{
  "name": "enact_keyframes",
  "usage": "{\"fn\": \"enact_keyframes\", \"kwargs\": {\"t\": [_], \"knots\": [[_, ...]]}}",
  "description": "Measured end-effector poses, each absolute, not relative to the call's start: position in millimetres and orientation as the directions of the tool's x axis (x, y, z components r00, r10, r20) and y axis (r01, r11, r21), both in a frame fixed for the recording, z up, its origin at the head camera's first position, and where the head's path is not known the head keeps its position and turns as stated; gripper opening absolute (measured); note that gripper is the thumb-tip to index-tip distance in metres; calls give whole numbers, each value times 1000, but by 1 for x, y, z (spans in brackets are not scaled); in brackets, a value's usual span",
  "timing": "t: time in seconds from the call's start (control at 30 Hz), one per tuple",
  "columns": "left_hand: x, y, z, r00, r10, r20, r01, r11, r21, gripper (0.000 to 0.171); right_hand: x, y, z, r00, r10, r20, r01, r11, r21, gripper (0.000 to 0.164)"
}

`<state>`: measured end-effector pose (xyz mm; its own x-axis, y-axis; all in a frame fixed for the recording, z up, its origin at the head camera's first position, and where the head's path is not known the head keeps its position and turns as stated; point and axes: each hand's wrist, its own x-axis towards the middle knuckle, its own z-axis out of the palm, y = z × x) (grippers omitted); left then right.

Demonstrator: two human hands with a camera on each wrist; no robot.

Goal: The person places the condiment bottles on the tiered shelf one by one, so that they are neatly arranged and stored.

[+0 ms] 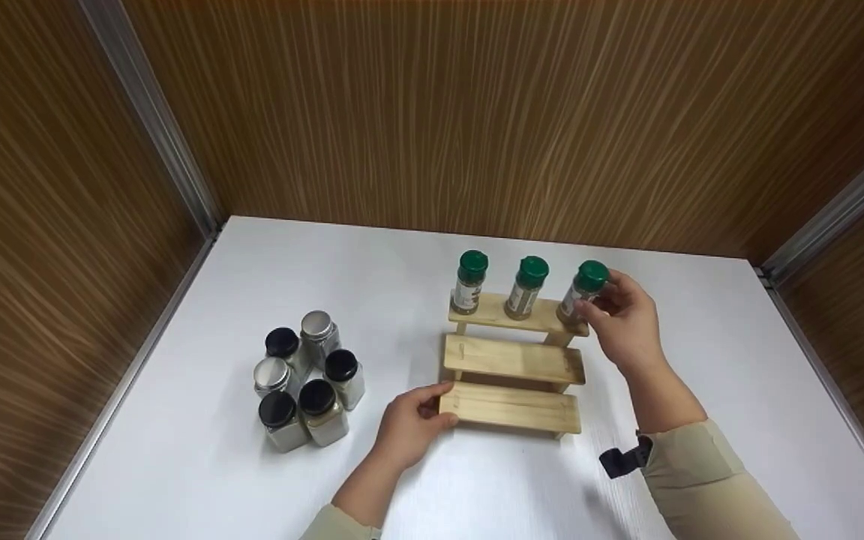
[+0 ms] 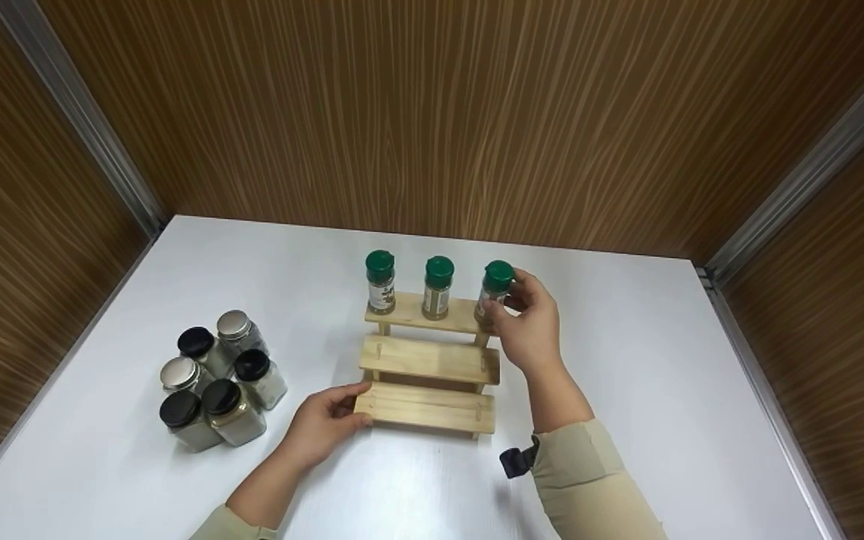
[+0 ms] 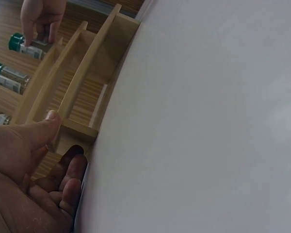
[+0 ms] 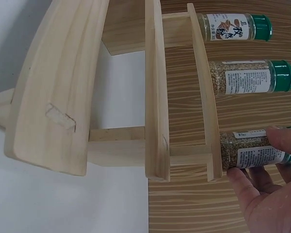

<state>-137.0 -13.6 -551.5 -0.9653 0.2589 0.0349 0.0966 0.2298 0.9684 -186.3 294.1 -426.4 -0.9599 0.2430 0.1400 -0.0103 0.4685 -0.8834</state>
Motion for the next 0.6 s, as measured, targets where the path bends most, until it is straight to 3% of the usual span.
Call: {"fn": "enact_keyframes", "kwargs": {"t": [0.6], "knots": [[-139,-12,-551,-967,254,5,64,227,972,49,-165,307,-427,-953,264,150,-35,394,-919,65]]}}
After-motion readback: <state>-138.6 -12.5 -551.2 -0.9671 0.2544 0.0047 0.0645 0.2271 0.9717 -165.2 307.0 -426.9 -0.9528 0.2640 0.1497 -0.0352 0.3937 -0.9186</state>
